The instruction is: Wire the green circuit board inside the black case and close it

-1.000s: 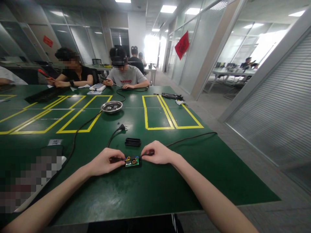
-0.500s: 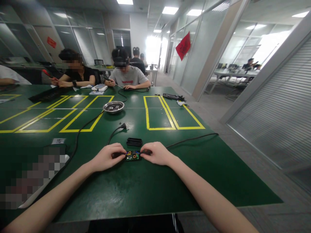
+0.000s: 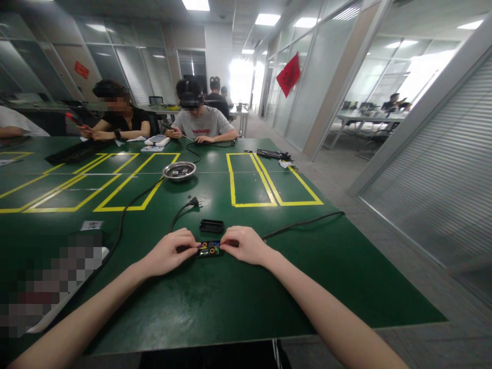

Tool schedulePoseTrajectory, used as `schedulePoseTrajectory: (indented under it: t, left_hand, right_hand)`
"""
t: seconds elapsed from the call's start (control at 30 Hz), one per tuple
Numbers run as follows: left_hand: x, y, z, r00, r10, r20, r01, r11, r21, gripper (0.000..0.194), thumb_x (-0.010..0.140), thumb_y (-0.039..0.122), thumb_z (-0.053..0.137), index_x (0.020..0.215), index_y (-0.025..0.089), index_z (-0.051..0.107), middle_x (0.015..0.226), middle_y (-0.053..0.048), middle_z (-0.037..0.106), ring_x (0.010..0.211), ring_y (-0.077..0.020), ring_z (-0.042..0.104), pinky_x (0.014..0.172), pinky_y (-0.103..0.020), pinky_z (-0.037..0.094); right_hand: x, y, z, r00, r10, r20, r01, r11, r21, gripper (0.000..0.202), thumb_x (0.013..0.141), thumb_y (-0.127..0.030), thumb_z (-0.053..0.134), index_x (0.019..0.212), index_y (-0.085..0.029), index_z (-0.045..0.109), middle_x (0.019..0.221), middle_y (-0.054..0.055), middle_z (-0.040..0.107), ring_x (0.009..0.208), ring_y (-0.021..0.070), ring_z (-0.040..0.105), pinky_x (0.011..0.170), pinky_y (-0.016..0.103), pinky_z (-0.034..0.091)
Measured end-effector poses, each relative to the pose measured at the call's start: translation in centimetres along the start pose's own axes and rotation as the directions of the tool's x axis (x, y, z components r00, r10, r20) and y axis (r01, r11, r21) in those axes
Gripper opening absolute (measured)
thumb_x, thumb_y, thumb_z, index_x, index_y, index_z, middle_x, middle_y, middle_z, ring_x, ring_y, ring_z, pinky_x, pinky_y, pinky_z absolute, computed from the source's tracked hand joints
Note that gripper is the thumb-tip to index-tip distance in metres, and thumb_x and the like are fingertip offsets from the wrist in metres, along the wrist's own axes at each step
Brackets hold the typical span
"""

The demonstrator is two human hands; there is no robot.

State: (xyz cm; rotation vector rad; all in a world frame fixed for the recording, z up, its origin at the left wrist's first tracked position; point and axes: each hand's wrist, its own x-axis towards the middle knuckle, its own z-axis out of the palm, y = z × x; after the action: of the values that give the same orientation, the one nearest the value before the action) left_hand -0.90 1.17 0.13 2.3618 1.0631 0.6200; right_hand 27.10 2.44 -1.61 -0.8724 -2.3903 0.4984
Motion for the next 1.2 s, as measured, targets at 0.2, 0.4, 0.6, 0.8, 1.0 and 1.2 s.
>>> schedulePoseTrajectory:
  t: [0.2,0.4,0.6,0.8,1.0,1.2]
  left_hand:
    - [-0.1,0.8,1.0,0.995,-0.077,-0.062,0.081,0.995,0.060,0.022,0.091,0.018,0.060,0.070,0.020,0.064,0.078,-0.001,0.065,0.081,-0.0194,0.061,0.072,-0.029,0.045]
    - [0.1,0.4,1.3,0.987,-0.094,-0.127,0.090,0.995,-0.034,0.016,0.087,0.021,0.062,0.073,0.019,0.069,0.083,-0.002,0.066,0.074,-0.0166,0.060,0.068,-0.028,0.046]
    - [0.9,-1.0,0.7,0.943,-0.086,-0.322,0.094,0.996,0.008,0.020,0.091,0.031,0.063,0.094,0.019,0.078,0.089,-0.005,0.073,0.080,-0.0200,0.066,0.076,-0.032,0.053]
    - [2.1,-1.9,1.9,0.924,-0.190,-0.331,0.217,0.975,0.046,0.027,0.091,0.033,0.063,0.103,0.019,0.081,0.103,-0.009,0.077,0.099,-0.0265,0.070,0.088,-0.038,0.056]
    - [2.2,-2.1,1.8,0.911,-0.273,-0.308,0.236,0.960,-0.153,0.024,0.089,0.030,0.064,0.098,0.021,0.083,0.092,-0.005,0.081,0.082,-0.0225,0.074,0.076,-0.031,0.057]
    - [1.9,-1.9,1.6,0.898,-0.253,-0.359,0.201,0.963,-0.178,0.024,0.088,0.033,0.065,0.097,0.019,0.083,0.098,-0.007,0.082,0.089,-0.0237,0.074,0.083,-0.034,0.057]
  right_hand:
    - [0.0,-0.6,-0.2,0.997,-0.065,0.040,0.070,0.988,-0.138,0.016,0.097,-0.019,0.063,0.083,-0.019,0.070,0.086,0.005,0.072,0.081,0.0180,0.067,0.072,0.027,0.050]
    - [0.4,-0.5,0.4,0.997,-0.025,-0.076,0.026,1.000,0.002,0.017,0.094,-0.020,0.067,0.077,-0.020,0.068,0.089,0.004,0.069,0.085,0.0182,0.066,0.078,0.030,0.052]
    - [1.7,0.4,1.9,0.889,0.334,-0.312,-0.369,0.927,-0.061,0.022,0.092,-0.030,0.071,0.110,-0.019,0.076,0.099,0.006,0.066,0.087,0.0204,0.066,0.080,0.033,0.054]
    - [2.1,1.2,2.2,0.877,0.422,-0.229,-0.425,0.904,0.038,0.014,0.085,-0.028,0.076,0.094,-0.019,0.081,0.088,0.006,0.073,0.079,0.0195,0.066,0.074,0.032,0.053]
    - [2.1,1.6,2.0,0.838,0.512,-0.186,-0.444,0.840,0.313,0.019,0.080,-0.028,0.077,0.092,-0.016,0.083,0.081,0.006,0.079,0.069,0.0185,0.067,0.069,0.030,0.053]
    - [1.8,1.0,1.8,0.833,0.517,-0.195,-0.414,0.818,0.399,0.020,0.080,-0.033,0.075,0.086,-0.015,0.082,0.075,0.005,0.078,0.066,0.0182,0.066,0.066,0.030,0.052]
